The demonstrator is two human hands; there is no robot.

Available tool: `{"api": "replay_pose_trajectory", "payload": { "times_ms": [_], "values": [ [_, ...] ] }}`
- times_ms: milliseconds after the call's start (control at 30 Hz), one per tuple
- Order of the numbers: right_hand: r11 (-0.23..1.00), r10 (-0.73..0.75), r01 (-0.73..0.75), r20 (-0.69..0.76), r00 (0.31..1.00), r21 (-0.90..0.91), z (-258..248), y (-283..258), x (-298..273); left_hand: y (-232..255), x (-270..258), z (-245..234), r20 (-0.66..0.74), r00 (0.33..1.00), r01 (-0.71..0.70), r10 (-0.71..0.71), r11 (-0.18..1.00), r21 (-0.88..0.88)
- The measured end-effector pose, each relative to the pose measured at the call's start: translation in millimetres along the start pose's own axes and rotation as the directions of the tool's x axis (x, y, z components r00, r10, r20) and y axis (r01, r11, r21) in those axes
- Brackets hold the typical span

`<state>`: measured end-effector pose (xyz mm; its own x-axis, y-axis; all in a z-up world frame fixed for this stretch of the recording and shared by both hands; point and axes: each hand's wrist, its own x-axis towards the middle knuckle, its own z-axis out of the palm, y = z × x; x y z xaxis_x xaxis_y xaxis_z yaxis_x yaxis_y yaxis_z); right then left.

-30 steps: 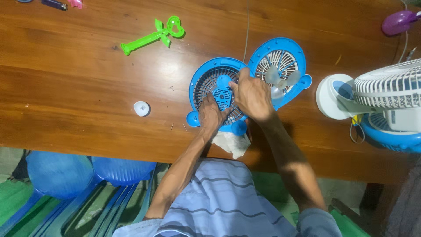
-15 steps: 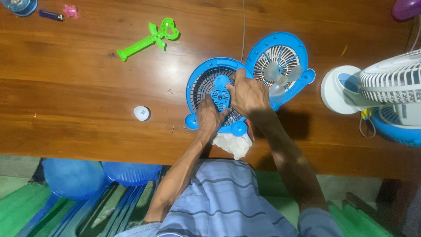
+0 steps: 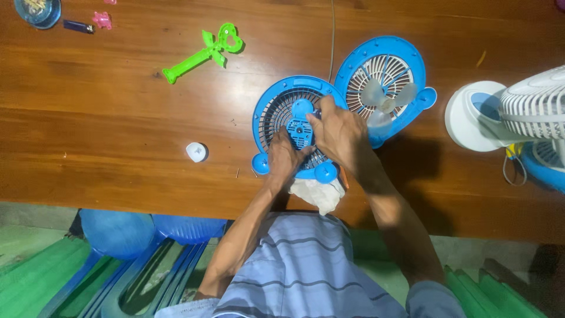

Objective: The person assembles a small blue electric fan on a wooden table. They place the motor housing into the front grille, then use a screwdriver to fasten screws around the perimeter, securing the two halves together.

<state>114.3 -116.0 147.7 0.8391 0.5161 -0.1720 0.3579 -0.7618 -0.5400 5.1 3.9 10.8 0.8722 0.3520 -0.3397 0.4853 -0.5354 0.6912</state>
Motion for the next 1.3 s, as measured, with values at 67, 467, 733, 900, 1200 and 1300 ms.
{"api": "replay_pose_trajectory", "payload": {
  "times_ms": [67, 467, 733, 900, 1200, 1300],
  "values": [
    [0.987, -0.139, 0.148, -0.146, 0.979, 0.056, -5.7, 2.2, -10.4, -5.6, 1.4, -8.3, 0.038, 0.999, -0.032, 0.036, 0.996, -0.084],
    [0.958, -0.234, 0.266, -0.248, 0.94, 0.107, -8.3, -7.7, -31.9, -24.3, -40.2, -65.1, -0.037, 0.995, 0.079, -0.088, 0.977, -0.196],
    [0.95, -0.312, 0.302, -0.236, 0.92, -0.077, -8.4, -13.7, -31.8, -43.2, -54.4, -49.7, -0.179, 0.94, -0.326, 0.292, 0.92, -0.216],
    [0.955, -0.136, 0.204, -0.293, 0.947, 0.217, -23.5, -17.2, -69.7, -47.0, -61.1, -56.9, -0.028, 0.847, -0.53, 0.53, 0.848, 0.0],
    [0.978, -0.042, 0.096, -0.274, 0.961, 0.186, -1.9, -14.8, -117.9, -60.4, -76.7, -32.7, 0.022, 0.805, -0.572, 0.592, 0.766, 0.294],
    [0.975, -0.061, 0.108, -0.232, 0.971, 0.196, 9.1, -14.5, -118.0, -62.5, -74.7, -27.6, 0.015, 0.813, -0.56, 0.582, 0.776, 0.291]
  ]
}}
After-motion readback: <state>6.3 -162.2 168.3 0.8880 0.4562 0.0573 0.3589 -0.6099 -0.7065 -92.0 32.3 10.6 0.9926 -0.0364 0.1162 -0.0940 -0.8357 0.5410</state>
